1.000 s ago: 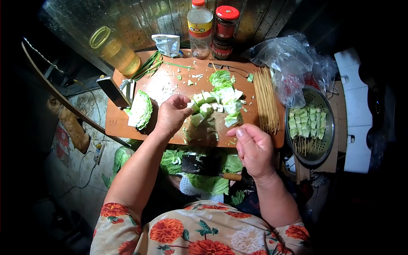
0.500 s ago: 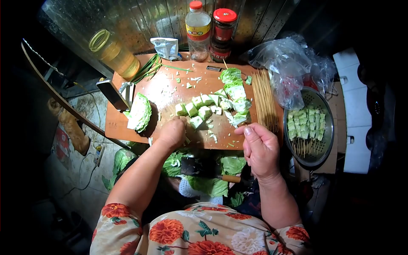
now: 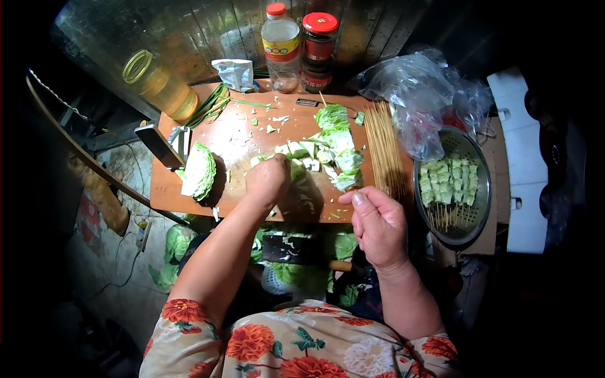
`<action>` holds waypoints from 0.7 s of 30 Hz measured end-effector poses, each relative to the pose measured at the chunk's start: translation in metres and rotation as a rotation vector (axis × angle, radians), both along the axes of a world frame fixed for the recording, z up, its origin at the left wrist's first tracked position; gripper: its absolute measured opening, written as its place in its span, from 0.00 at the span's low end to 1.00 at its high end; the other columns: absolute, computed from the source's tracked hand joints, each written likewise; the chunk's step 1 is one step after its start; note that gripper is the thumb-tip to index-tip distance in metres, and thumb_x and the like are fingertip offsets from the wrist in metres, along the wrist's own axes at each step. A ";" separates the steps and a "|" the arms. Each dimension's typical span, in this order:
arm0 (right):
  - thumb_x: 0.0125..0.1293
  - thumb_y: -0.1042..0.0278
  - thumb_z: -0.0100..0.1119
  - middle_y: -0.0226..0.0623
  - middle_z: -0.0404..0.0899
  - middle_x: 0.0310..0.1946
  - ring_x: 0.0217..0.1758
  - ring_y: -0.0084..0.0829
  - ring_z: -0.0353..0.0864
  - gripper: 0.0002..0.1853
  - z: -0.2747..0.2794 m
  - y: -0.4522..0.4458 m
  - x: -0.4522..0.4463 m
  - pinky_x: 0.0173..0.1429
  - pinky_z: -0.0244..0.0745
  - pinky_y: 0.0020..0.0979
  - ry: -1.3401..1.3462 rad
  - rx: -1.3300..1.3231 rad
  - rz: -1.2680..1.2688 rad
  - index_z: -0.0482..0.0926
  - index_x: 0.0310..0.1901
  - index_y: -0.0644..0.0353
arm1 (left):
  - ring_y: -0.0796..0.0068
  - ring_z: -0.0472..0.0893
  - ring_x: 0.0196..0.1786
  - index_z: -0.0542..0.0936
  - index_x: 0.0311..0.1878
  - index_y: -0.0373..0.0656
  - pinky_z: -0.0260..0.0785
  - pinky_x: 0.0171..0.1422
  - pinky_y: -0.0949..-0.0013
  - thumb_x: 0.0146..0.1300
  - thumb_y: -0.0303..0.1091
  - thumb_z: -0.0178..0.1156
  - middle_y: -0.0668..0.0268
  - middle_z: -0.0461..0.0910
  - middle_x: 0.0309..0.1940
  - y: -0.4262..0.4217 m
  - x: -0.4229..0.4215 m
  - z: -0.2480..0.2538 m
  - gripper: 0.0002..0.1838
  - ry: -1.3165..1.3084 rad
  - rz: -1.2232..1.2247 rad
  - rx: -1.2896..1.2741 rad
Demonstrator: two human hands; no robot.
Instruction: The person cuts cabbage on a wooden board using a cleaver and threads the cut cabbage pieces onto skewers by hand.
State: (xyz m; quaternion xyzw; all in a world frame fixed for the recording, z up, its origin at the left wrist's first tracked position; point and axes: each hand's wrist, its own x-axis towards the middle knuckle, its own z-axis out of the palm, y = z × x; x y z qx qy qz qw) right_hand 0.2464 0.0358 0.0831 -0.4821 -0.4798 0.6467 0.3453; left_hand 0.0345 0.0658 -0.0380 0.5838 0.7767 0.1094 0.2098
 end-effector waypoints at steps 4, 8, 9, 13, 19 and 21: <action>0.71 0.67 0.50 0.22 0.69 0.17 0.19 0.11 0.64 0.11 -0.002 0.000 0.002 0.23 0.58 0.17 -0.013 0.005 0.015 0.81 0.37 0.63 | 0.47 0.82 0.37 0.82 0.38 0.44 0.73 0.43 0.52 0.67 0.49 0.47 0.50 0.82 0.30 0.010 0.007 -0.006 0.20 0.075 0.043 -0.082; 0.71 0.68 0.50 0.22 0.70 0.19 0.20 0.12 0.65 0.11 -0.003 -0.001 0.004 0.25 0.61 0.18 0.010 0.023 0.017 0.80 0.37 0.64 | 0.50 0.82 0.38 0.84 0.34 0.44 0.74 0.45 0.54 0.64 0.51 0.53 0.52 0.83 0.31 0.014 0.012 -0.004 0.20 0.068 0.072 -0.110; 0.71 0.68 0.50 0.22 0.70 0.19 0.20 0.12 0.66 0.11 -0.004 -0.001 0.005 0.25 0.62 0.18 0.000 0.031 0.028 0.80 0.37 0.64 | 0.50 0.82 0.38 0.84 0.34 0.44 0.74 0.45 0.54 0.64 0.51 0.53 0.52 0.83 0.31 0.015 0.012 -0.003 0.20 0.068 0.068 -0.110; 0.71 0.67 0.51 0.22 0.70 0.19 0.20 0.12 0.66 0.11 -0.004 -0.003 0.006 0.25 0.62 0.18 -0.003 0.021 0.034 0.80 0.36 0.64 | 0.51 0.83 0.39 0.85 0.37 0.44 0.74 0.47 0.56 0.60 0.50 0.57 0.51 0.83 0.32 0.016 0.007 -0.001 0.19 0.003 0.092 -0.177; 0.71 0.67 0.51 0.22 0.69 0.18 0.20 0.12 0.66 0.11 -0.006 -0.004 0.004 0.25 0.62 0.18 -0.001 0.054 0.047 0.80 0.36 0.64 | 0.51 0.83 0.40 0.85 0.40 0.44 0.74 0.49 0.56 0.58 0.49 0.57 0.50 0.83 0.35 0.016 0.004 -0.008 0.19 0.014 0.044 -0.277; 0.71 0.67 0.50 0.22 0.69 0.18 0.19 0.13 0.66 0.11 -0.007 -0.005 0.003 0.25 0.62 0.19 -0.018 0.062 0.055 0.80 0.36 0.64 | 0.51 0.83 0.41 0.84 0.40 0.44 0.74 0.49 0.56 0.59 0.49 0.56 0.50 0.83 0.36 0.015 0.004 -0.010 0.19 -0.003 0.046 -0.290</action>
